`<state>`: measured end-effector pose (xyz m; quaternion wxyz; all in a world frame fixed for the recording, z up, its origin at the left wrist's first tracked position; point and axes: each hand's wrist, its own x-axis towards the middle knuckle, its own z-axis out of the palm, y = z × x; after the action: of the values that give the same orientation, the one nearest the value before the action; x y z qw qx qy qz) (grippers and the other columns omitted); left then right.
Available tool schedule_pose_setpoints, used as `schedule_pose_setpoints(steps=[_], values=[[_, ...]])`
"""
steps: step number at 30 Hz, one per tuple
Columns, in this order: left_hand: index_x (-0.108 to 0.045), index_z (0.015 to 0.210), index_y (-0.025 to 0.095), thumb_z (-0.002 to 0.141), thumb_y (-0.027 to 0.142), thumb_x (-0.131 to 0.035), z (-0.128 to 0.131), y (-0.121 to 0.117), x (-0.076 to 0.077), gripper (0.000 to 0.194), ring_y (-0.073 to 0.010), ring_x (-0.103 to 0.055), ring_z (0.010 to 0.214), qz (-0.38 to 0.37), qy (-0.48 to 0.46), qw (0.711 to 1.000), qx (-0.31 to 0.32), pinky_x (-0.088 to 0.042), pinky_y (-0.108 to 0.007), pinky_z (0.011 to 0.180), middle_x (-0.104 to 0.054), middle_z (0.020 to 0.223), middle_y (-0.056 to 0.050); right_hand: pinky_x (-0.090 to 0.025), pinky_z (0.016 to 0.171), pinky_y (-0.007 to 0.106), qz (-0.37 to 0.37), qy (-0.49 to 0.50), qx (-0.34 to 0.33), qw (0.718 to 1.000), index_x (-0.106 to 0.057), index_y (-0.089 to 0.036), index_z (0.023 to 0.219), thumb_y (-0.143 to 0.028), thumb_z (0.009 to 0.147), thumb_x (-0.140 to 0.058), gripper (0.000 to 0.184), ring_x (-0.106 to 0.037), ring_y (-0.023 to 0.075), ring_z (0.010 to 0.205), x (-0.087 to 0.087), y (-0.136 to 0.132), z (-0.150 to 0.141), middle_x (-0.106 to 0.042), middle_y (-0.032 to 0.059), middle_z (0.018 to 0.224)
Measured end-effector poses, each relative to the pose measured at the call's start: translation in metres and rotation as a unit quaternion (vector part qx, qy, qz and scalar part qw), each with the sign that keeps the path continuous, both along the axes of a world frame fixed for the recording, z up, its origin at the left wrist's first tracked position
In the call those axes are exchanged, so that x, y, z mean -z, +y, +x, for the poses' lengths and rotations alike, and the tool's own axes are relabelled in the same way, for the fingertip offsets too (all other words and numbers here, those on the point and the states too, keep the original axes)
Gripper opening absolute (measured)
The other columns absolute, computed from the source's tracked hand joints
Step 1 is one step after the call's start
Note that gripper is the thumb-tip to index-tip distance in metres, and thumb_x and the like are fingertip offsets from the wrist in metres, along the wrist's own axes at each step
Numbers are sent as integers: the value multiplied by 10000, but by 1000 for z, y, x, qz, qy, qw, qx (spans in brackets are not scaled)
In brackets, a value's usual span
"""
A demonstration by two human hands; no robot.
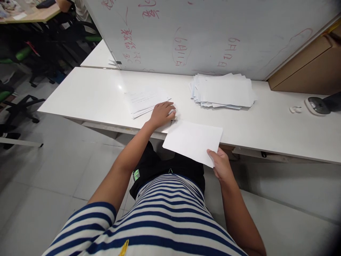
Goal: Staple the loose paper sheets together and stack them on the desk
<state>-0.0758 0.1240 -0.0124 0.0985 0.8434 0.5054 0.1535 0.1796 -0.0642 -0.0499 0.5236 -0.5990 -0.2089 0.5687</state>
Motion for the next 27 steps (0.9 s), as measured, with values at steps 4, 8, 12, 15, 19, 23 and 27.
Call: schedule_pose_setpoints(steps=[4, 8, 12, 15, 19, 23, 27], values=[[-634, 1207, 269, 975, 389, -388, 0, -1, -2, 359, -238, -443, 1371, -7, 7, 1000, -1, -326, -424, 1133, -545, 1449, -7, -556, 867, 414, 5, -1, -4, 1000, -718, -188, 1035, -368, 633, -826, 454, -717, 272, 927, 1, 0, 1, -767, 70, 1028], [-638, 1203, 263, 972, 388, -396, 0, 1, -2, 357, -237, -446, 1368, -10, 15, 1000, 2, -331, -420, 1126, -554, 1439, -12, -552, 871, 386, 13, -1, -10, 1000, -710, -189, 1069, -361, 675, -805, 440, -719, 253, 928, 3, 0, 2, -767, 63, 1036], [-638, 1206, 267, 975, 391, -385, 0, 3, -2, 364, -249, -419, 1389, -15, 32, 999, 12, -315, -440, 1135, -557, 1434, -12, -562, 844, 375, 14, 1, -14, 1000, -703, -185, 1094, -353, 697, -789, 439, -722, 249, 926, 2, 0, 3, -765, 63, 1051], [-642, 1195, 270, 974, 379, -382, 1, 4, -2, 358, -264, -393, 1408, -27, 52, 998, 24, -293, -462, 1145, -556, 1435, -11, -567, 836, 362, 9, 6, -2, 1000, -710, -192, 1076, -337, 688, -795, 423, -724, 242, 925, 1, 0, 2, -765, 56, 1058], [-640, 1196, 264, 974, 355, -371, 2, 6, -5, 360, -274, -363, 1429, -44, 73, 996, 39, -276, -472, 1151, -542, 1449, -14, -567, 845, 361, 10, 10, 6, 1000, -717, -201, 1062, -329, 678, -803, 414, -723, 240, 930, 2, 1, 3, -762, 51, 1072], [-626, 1205, 262, 980, 360, -356, 2, 6, -6, 365, -267, -352, 1436, -39, 72, 996, 35, -277, -457, 1152, -525, 1466, -13, -571, 833, 372, 6, 12, 4, 1000, -717, -200, 1073, -346, 672, -805, 436, -725, 244, 907, 5, 0, 3, -765, 55, 1054], [-602, 1221, 254, 984, 383, -339, 1, 4, -7, 377, -258, -404, 1397, -38, 58, 997, 30, -328, -437, 1117, -550, 1438, -23, -567, 839, 383, 15, 8, -5, 1000, -712, -195, 1098, -373, 675, -807, 468, -725, 249, 903, 6, 1, 4, -766, 62, 1038]])
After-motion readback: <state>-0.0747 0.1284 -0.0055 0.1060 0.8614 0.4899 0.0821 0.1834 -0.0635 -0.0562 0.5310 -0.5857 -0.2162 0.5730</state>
